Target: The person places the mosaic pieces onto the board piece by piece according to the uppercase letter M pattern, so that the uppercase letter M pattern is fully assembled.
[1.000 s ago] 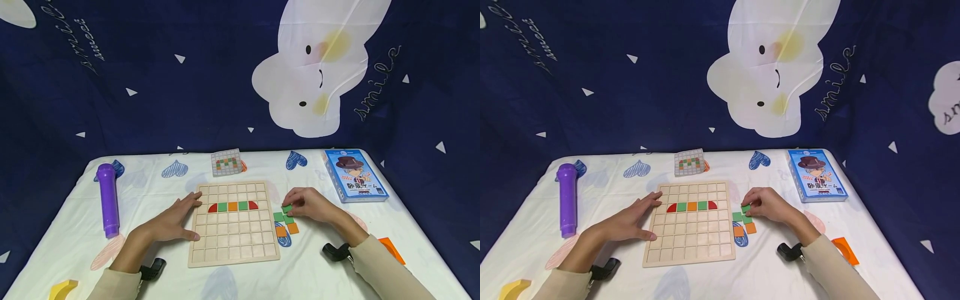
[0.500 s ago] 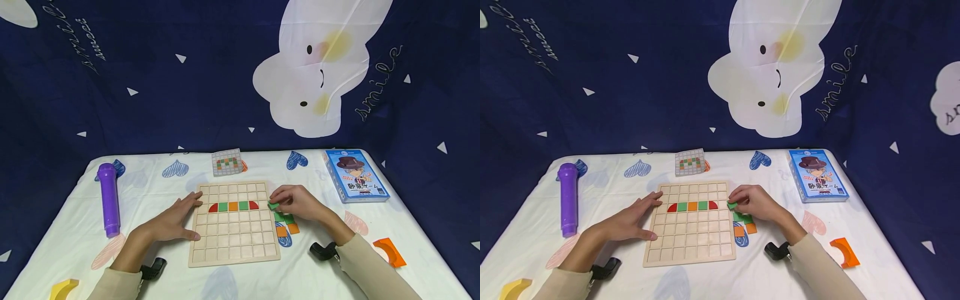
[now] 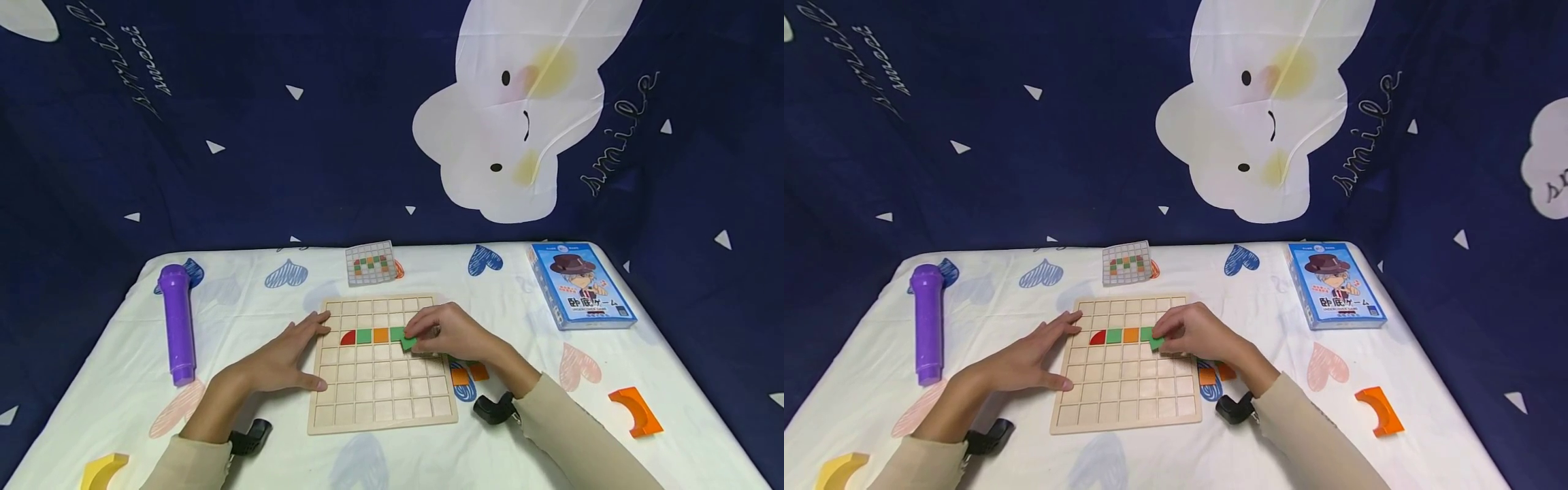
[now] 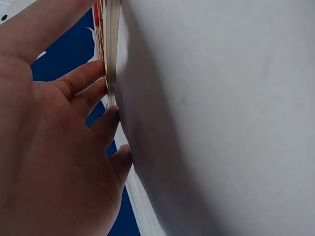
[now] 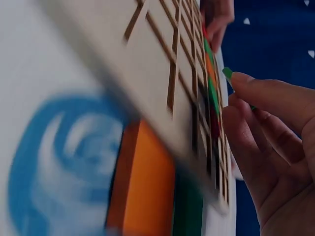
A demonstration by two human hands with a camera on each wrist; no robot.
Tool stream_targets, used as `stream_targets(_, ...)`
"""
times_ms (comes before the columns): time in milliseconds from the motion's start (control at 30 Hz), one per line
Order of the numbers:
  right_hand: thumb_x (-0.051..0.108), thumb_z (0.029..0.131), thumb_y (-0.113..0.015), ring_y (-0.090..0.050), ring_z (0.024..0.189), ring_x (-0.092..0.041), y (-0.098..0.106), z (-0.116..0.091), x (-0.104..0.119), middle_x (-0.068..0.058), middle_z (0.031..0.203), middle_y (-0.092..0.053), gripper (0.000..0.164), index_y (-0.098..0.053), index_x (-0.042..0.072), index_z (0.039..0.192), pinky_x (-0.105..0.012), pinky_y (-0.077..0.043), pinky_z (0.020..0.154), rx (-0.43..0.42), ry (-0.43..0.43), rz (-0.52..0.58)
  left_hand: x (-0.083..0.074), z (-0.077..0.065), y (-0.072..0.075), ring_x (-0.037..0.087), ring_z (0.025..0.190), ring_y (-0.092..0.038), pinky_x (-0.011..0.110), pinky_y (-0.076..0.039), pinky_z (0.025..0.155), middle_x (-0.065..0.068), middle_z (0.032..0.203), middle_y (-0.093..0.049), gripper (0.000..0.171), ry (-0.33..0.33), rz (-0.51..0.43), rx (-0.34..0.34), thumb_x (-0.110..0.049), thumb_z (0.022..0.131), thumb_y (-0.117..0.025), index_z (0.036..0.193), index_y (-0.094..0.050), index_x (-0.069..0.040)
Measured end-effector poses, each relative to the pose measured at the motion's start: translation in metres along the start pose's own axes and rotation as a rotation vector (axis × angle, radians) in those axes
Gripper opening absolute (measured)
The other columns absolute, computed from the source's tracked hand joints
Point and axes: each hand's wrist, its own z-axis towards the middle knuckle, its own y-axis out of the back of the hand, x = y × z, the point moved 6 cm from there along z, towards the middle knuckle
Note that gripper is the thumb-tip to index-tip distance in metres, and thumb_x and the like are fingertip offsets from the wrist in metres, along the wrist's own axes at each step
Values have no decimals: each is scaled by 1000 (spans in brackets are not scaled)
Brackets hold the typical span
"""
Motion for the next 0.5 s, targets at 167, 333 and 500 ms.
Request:
stream_targets(167,8,84,-82,-69,87,-2,-18,15,15,-3,112,-77,19,-81,11,102,-18,-60,79,32,31,-17,1,1,0,40,161,-11,66,-7,129,8,172,-21,94,6,-5,4,-45,70,-89,145,-47,-7)
stream_targets(333,11,84,-83,-70,90,-4,-31,26,27,-2,112,-78,19,-81,11,103,-17,-59,79,43,65,-25,0,1,0,43,160,-11,67,-7,127,10,172,-22,94,-2,-12,7,-47,71,-89,145,-47,-7)
stream_targets(500,12,86,-82,-69,87,-2,-42,34,37,-1,110,-78,17,-81,12,103,-15,-58,78,41,82,-38,-1,0,1,42,160,-11,68,-8,127,9,172,-21,95,7,-7,16,-49,71,-88,145,-46,-7)
